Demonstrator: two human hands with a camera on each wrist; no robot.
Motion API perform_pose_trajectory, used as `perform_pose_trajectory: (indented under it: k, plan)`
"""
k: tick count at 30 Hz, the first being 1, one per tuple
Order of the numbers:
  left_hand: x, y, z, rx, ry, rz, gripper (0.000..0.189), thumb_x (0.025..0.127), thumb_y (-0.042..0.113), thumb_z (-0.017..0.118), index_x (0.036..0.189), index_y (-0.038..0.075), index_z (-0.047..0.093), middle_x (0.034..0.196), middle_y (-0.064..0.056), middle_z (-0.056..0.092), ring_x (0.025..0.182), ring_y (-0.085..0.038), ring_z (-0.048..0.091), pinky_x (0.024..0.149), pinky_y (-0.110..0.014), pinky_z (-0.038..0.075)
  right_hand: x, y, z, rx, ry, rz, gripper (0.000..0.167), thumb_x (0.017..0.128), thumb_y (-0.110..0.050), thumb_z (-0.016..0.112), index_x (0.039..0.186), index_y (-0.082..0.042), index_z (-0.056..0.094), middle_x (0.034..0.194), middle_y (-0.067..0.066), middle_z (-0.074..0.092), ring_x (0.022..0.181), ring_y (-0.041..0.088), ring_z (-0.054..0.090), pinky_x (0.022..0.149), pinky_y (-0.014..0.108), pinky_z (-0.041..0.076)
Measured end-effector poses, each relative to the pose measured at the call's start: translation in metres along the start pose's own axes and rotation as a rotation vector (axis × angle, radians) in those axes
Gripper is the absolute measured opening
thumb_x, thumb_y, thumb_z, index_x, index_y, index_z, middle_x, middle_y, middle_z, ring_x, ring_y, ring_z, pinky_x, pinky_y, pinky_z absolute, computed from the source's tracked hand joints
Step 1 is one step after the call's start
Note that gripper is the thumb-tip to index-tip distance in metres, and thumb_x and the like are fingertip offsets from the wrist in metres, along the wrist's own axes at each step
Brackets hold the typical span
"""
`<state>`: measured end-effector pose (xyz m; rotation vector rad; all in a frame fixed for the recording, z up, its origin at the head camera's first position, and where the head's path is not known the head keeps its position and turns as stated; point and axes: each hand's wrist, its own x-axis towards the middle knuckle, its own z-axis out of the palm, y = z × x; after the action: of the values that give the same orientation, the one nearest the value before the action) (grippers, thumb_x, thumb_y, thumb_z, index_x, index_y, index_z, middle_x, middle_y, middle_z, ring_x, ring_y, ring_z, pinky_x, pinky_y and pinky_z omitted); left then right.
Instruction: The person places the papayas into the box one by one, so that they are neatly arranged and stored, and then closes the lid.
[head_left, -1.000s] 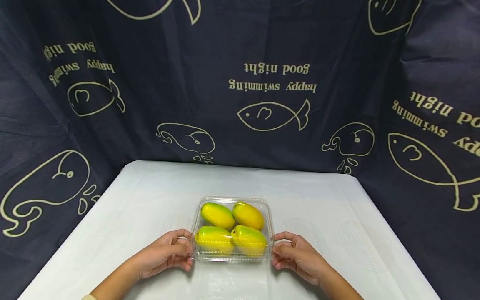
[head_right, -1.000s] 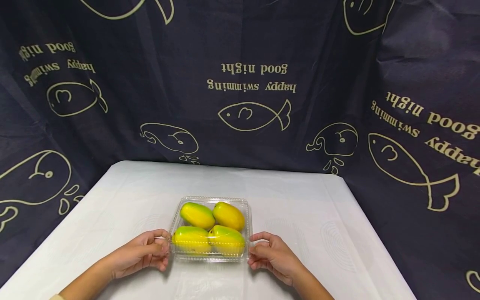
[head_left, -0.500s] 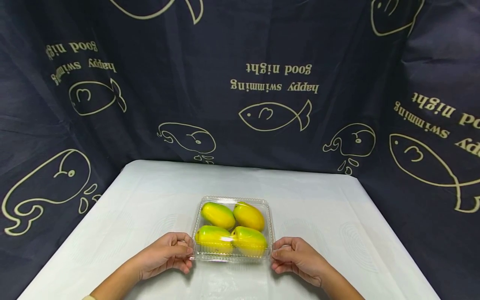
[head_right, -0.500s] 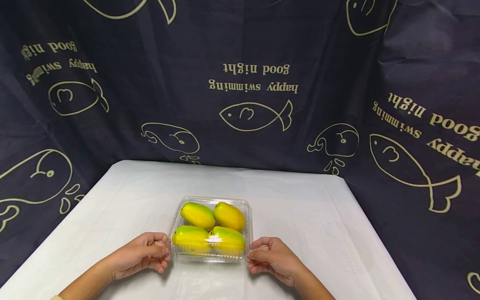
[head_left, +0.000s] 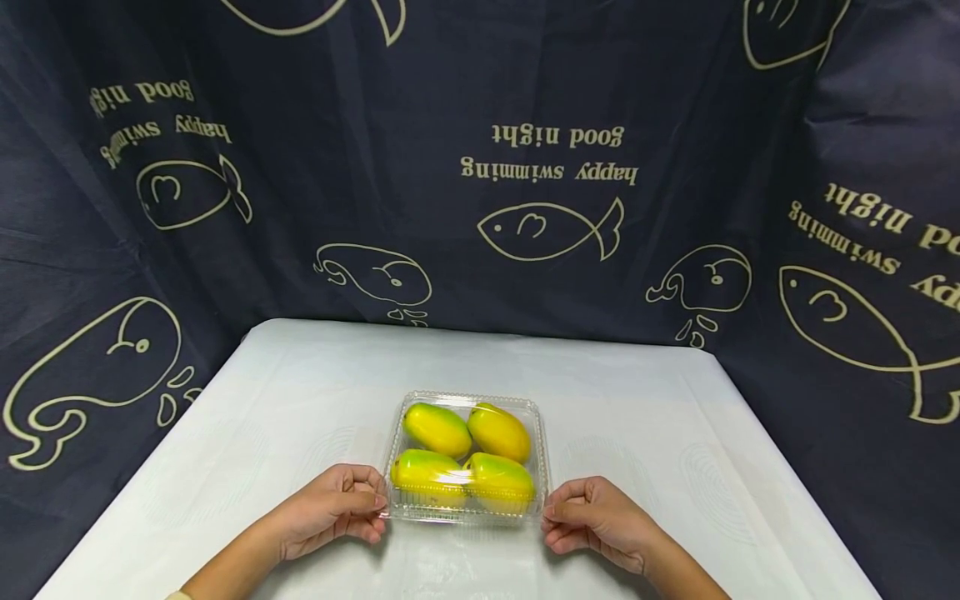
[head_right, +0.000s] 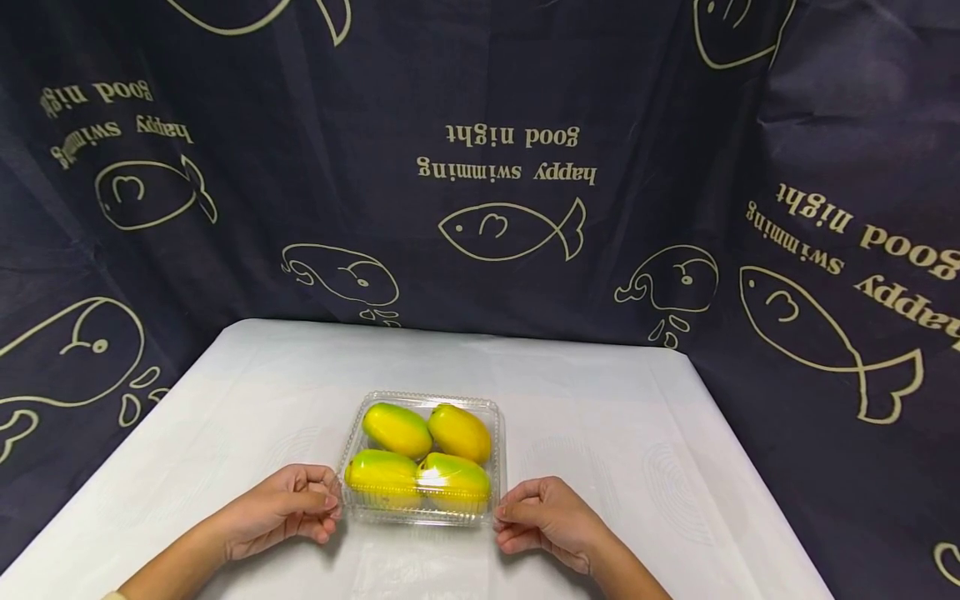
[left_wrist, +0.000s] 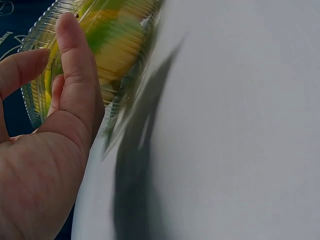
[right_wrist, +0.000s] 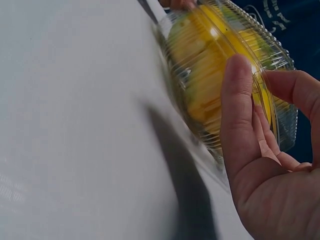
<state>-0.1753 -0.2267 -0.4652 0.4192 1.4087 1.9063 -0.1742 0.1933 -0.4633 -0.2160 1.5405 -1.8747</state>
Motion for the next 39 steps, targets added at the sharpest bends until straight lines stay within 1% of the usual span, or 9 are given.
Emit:
perform_pose_trajectory:
  k: [8, 14, 18, 22, 26, 31, 35, 39]
  plan:
    - [0.0019, -0.0015, -0.0003, -0.006, 0.034, -0.02, 0.007, 0.101, 0.0, 0.055, 0.102, 0.004, 0.06, 0.089, -0.002, 0.072, 0.079, -0.011, 0.072, 0.077, -0.023, 0.063, -0.0007, 0.0005, -0.0001, 0.026, 0.004, -0.013, 0.005, 0.093, 0.0, 0.067, 0.097, -0.004, 0.067, 0.09, 0.005, 0.076, 0.08, 0.012, 0.075, 0.075, 0.025, 0.063]
    - [0.0025, -0.0013, 0.0017, -0.011, 0.027, 0.005, 0.007, 0.101, 0.0, 0.056, 0.1, 0.004, 0.062, 0.089, -0.002, 0.073, 0.079, -0.009, 0.072, 0.076, -0.023, 0.063, -0.001, 0.0002, 0.0006, 0.057, 0.032, -0.034, 0.005, 0.095, -0.001, 0.065, 0.099, -0.004, 0.065, 0.092, 0.007, 0.076, 0.082, 0.013, 0.075, 0.078, 0.025, 0.063]
    - [0.0023, -0.0017, 0.0024, -0.012, 0.035, 0.012, 0.007, 0.101, 0.002, 0.057, 0.099, 0.004, 0.064, 0.089, -0.002, 0.074, 0.078, -0.009, 0.072, 0.075, -0.022, 0.063, -0.0007, 0.0007, 0.0018, 0.078, 0.044, -0.037, 0.005, 0.096, -0.002, 0.065, 0.098, -0.005, 0.069, 0.092, 0.007, 0.076, 0.082, 0.013, 0.075, 0.078, 0.025, 0.063]
    - [0.0016, -0.0026, 0.0022, -0.019, 0.052, 0.013, 0.008, 0.101, 0.003, 0.058, 0.099, 0.003, 0.065, 0.088, -0.002, 0.074, 0.077, -0.008, 0.072, 0.074, -0.021, 0.062, -0.0007, 0.0018, 0.0021, 0.097, 0.033, -0.016, 0.008, 0.098, -0.004, 0.064, 0.097, -0.004, 0.073, 0.092, 0.006, 0.075, 0.08, 0.012, 0.075, 0.077, 0.024, 0.063]
    - [0.0011, -0.0041, 0.002, -0.025, 0.076, 0.01, 0.008, 0.101, 0.004, 0.059, 0.1, 0.001, 0.067, 0.088, -0.003, 0.074, 0.076, -0.008, 0.072, 0.073, -0.021, 0.062, -0.0014, 0.0028, 0.002, 0.108, 0.017, -0.006, 0.009, 0.099, -0.005, 0.064, 0.098, -0.002, 0.073, 0.092, 0.007, 0.075, 0.079, 0.011, 0.075, 0.076, 0.024, 0.063]
    - [0.0005, -0.0056, 0.0022, -0.019, 0.109, 0.014, 0.008, 0.1, 0.005, 0.061, 0.101, 0.0, 0.067, 0.089, -0.003, 0.073, 0.077, -0.008, 0.071, 0.073, -0.021, 0.062, -0.0013, 0.0031, 0.0028, 0.116, 0.023, -0.011, 0.01, 0.098, -0.004, 0.064, 0.095, -0.005, 0.073, 0.091, 0.006, 0.075, 0.079, 0.011, 0.075, 0.076, 0.023, 0.063]
    - [0.0004, -0.0063, 0.003, -0.02, 0.13, 0.022, 0.006, 0.099, 0.004, 0.062, 0.099, 0.001, 0.067, 0.089, -0.004, 0.073, 0.078, -0.008, 0.071, 0.073, -0.021, 0.062, -0.0009, 0.0033, 0.0042, 0.117, 0.02, -0.025, 0.012, 0.098, -0.003, 0.064, 0.092, -0.007, 0.074, 0.09, 0.005, 0.075, 0.079, 0.011, 0.075, 0.076, 0.023, 0.063]
    - [0.0007, -0.0065, 0.0037, -0.024, 0.145, 0.028, 0.005, 0.099, 0.004, 0.062, 0.098, 0.002, 0.067, 0.088, -0.003, 0.073, 0.078, -0.009, 0.071, 0.073, -0.02, 0.062, 0.0007, 0.0036, 0.0047, 0.111, 0.021, -0.04, 0.011, 0.098, -0.003, 0.062, 0.093, -0.005, 0.072, 0.089, 0.006, 0.074, 0.078, 0.01, 0.074, 0.074, 0.022, 0.063]
